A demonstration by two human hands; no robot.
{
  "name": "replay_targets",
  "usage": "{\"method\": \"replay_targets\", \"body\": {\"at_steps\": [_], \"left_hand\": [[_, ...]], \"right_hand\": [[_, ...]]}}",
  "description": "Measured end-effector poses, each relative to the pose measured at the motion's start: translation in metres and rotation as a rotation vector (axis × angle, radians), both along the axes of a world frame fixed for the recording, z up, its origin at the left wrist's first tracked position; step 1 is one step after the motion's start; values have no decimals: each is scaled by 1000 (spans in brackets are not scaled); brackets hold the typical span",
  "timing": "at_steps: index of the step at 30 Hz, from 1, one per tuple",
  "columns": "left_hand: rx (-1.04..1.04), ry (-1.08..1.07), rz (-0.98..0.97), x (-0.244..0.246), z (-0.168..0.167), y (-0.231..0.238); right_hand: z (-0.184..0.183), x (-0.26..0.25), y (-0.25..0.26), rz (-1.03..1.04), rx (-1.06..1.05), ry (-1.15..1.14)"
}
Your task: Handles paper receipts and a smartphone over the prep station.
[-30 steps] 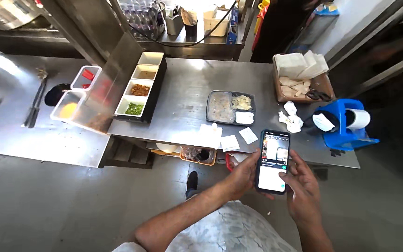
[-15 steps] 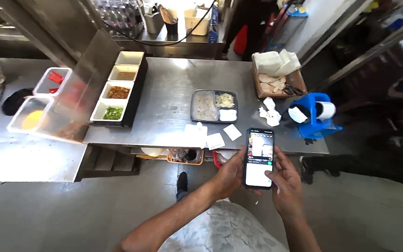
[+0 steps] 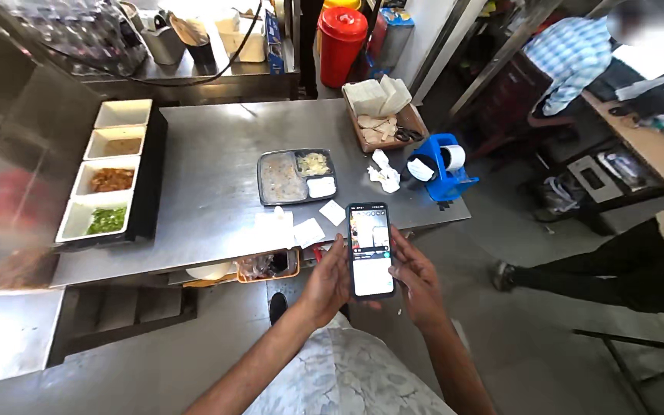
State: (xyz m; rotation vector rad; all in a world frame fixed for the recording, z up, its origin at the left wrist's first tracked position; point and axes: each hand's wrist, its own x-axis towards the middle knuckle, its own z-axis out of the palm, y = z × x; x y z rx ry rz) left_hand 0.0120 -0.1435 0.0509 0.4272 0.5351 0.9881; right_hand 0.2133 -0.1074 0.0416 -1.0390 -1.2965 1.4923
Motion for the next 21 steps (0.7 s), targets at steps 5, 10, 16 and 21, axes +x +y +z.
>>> {"method": "replay_targets", "body": {"at_steps": [5, 10, 16, 21], "left_hand": [[18, -8, 5, 0, -3, -1], [2, -2, 14, 0, -2, -1], [-10, -2, 18, -2, -2, 0], [9, -19, 22, -4, -5, 0]], "right_hand": [[2, -2, 0, -2, 6, -26], [2, -3, 0, 0, 5, -33], [2, -5, 3, -7, -3, -40], [4, -10, 5, -55, -24, 7]]}}
